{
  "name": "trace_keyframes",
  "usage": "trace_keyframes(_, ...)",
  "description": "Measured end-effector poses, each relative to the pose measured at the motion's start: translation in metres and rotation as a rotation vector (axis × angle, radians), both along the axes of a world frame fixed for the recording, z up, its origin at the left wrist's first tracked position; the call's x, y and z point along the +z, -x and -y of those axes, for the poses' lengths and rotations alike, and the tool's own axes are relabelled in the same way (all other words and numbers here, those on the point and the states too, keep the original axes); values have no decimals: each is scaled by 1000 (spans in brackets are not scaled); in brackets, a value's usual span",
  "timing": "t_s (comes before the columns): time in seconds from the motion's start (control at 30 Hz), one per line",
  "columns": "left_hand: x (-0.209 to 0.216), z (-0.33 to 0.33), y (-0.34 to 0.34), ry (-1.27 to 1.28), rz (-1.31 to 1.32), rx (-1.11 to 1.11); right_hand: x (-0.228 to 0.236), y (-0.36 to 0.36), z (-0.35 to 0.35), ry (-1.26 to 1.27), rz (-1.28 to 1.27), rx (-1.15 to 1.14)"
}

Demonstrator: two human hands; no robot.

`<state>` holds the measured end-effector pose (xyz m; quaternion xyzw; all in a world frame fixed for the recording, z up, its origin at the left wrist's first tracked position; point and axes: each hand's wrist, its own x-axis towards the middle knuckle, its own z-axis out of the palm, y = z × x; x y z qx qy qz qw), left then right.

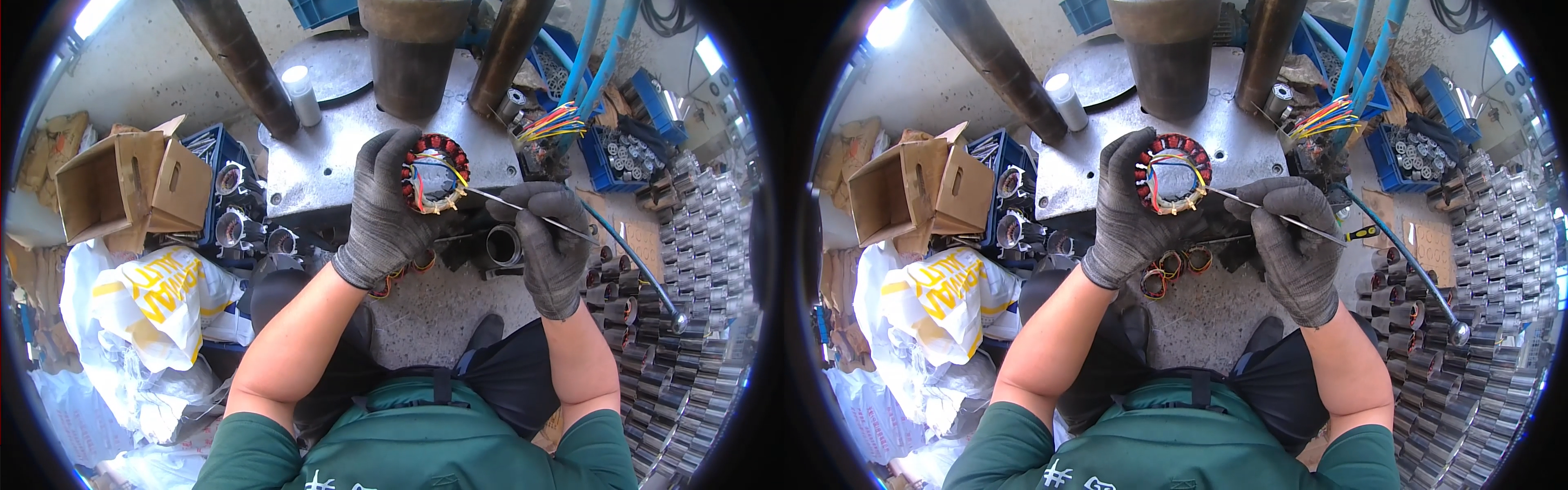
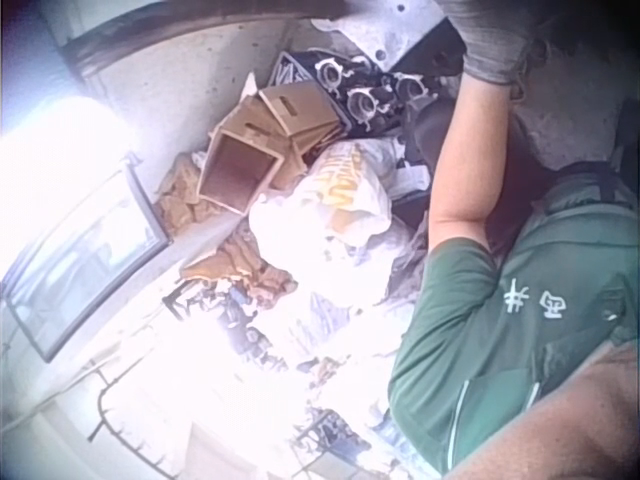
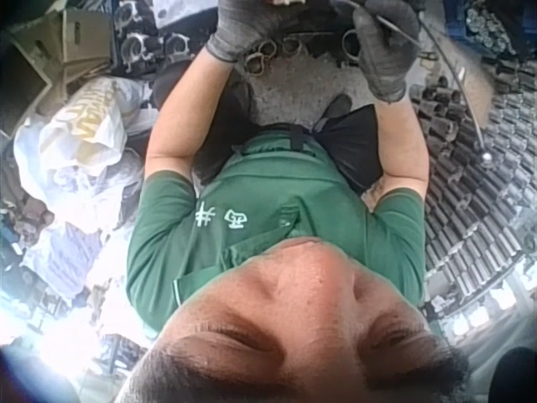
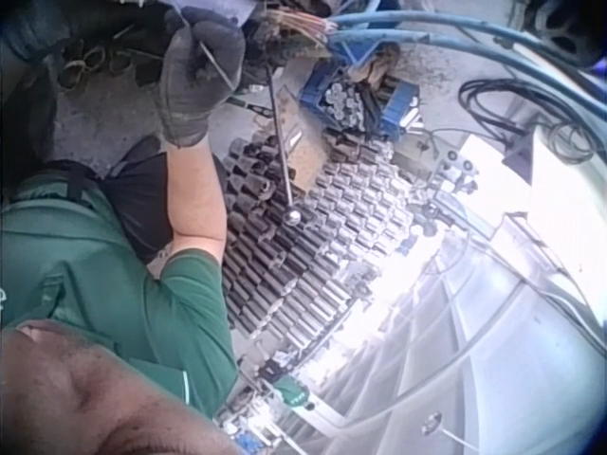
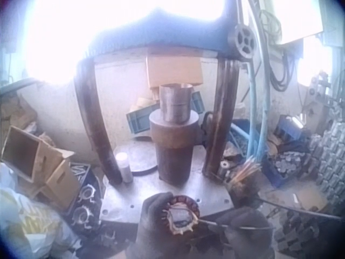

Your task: The person is seen using a press machine to insert or assemble components for a motor stator, followed by manually arranging wires.

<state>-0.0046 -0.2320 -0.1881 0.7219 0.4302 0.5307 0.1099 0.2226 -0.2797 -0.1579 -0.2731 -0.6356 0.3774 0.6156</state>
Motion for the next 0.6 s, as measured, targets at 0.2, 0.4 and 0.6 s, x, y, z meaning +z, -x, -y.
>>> trace_keyframes(0.2,2,3,2,-40,-81,10,2,2,1,17,28,-16)
trace_keyframes(0.4,4,4,0,-87,-154,38,8,5,2,-56,257,-134)
trace_keyframes(0.6,5,4,-2,-17,-147,83,12,10,5,-300,611,-246)
